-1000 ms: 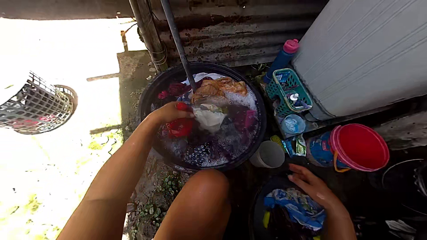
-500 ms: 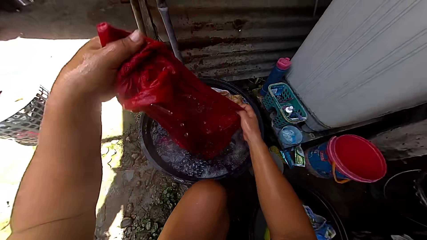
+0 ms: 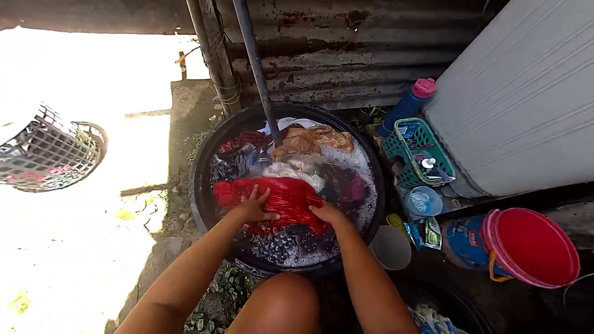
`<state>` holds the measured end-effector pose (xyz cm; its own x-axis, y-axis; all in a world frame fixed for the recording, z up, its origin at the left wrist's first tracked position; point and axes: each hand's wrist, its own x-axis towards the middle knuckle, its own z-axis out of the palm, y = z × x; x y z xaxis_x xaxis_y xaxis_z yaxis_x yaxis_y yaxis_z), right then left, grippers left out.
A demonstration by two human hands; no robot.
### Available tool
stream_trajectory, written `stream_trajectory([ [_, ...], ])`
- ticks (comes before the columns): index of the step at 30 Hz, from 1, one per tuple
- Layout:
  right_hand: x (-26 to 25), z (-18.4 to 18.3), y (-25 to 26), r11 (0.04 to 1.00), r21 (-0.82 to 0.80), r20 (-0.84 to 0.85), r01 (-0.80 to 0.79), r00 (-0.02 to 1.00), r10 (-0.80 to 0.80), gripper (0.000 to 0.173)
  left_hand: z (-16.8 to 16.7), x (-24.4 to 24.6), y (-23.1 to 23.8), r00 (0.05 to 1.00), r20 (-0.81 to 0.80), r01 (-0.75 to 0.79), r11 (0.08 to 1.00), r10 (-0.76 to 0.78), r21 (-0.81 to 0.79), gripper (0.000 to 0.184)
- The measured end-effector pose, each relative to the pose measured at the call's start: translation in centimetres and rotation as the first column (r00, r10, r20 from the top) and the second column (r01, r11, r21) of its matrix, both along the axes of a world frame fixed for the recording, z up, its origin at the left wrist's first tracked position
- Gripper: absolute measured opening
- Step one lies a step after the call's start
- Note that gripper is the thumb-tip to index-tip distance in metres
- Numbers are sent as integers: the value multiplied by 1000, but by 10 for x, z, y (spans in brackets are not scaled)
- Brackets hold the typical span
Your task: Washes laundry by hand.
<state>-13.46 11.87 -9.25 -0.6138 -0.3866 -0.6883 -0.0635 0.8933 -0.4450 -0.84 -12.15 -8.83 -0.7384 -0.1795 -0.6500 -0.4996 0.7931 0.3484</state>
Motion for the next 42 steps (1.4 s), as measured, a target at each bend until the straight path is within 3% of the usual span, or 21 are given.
stream_trajectory([
  [3,21,-16,-14,996,89,70,7,997,-14,68,-44,-26,-12,999,36,-22,999,21,24,109],
  [6,52,-34,-23,997,53,36,51,998,-53,56,-73,-23,-1,992,-25,-123,991,125,58,53],
  [8,62,-42,-25,1000,21,-61,19,998,-18,53,-59,-14,14,986,52,-158,987,157,21,45],
  [11,56,-6,-20,988,63,-38,-141,989,144,50,-29,-14,18,990,118,-79,997,79,-3,42],
  [14,45,59,-17,960,-263,-79,93,990,-118,40,-12,-8,8,946,-224,-172,951,232,258,50],
  [15,48,91,-18,906,-388,-66,168,976,-209,39,-5,3,14,905,-326,-149,921,274,360,66],
  [16,55,123,-21,825,-526,-60,209,958,-281,37,3,14,24,876,-394,-114,914,277,390,99],
  [17,64,153,-23,718,-665,-57,207,944,-325,35,9,24,36,853,-451,-103,932,262,347,129],
  [19,82,206,-26,478,-871,-68,115,935,-349,34,12,33,56,777,-571,-190,963,266,191,157],
  [22,106,278,-22,186,-982,-98,-35,936,-337,34,14,26,65,510,-775,-376,907,373,189,160],
  [25,103,315,0,-30,-983,-154,-181,903,-400,30,53,16,65,343,-834,-362,880,432,307,121],
  [27,84,315,31,56,-969,-235,-241,822,-519,26,89,8,63,242,-817,-304,840,524,449,61],
  [28,73,307,53,209,-955,-295,-211,762,-576,24,104,2,62,186,-759,-253,777,623,576,45],
  [30,55,274,92,607,-795,-466,-12,652,-598,25,131,-9,64,71,-567,-66,571,821,818,38],
  [31,49,251,100,720,-689,-500,83,664,-555,29,143,-14,69,37,-495,12,495,868,869,39],
  [32,46,228,97,776,-615,-488,139,707,-513,36,156,-17,76,19,-452,62,450,892,891,41],
  [34,50,183,74,821,-554,-391,142,826,-407,84,180,-25,95,18,-419,151,412,908,899,41],
  [36,57,143,40,803,-591,-307,80,898,-315,126,198,-32,118,38,-361,232,343,932,910,37],
  [37,61,128,23,750,-650,-245,125,899,-362,123,204,-32,129,62,-315,259,290,947,921,33],
  [40,66,123,-6,400,-850,20,342,781,-624,61,207,-29,146,184,-104,348,34,977,937,22],
  [42,53,131,-12,73,-914,232,398,663,-712,51,192,-31,140,249,49,380,-144,967,914,29],
])
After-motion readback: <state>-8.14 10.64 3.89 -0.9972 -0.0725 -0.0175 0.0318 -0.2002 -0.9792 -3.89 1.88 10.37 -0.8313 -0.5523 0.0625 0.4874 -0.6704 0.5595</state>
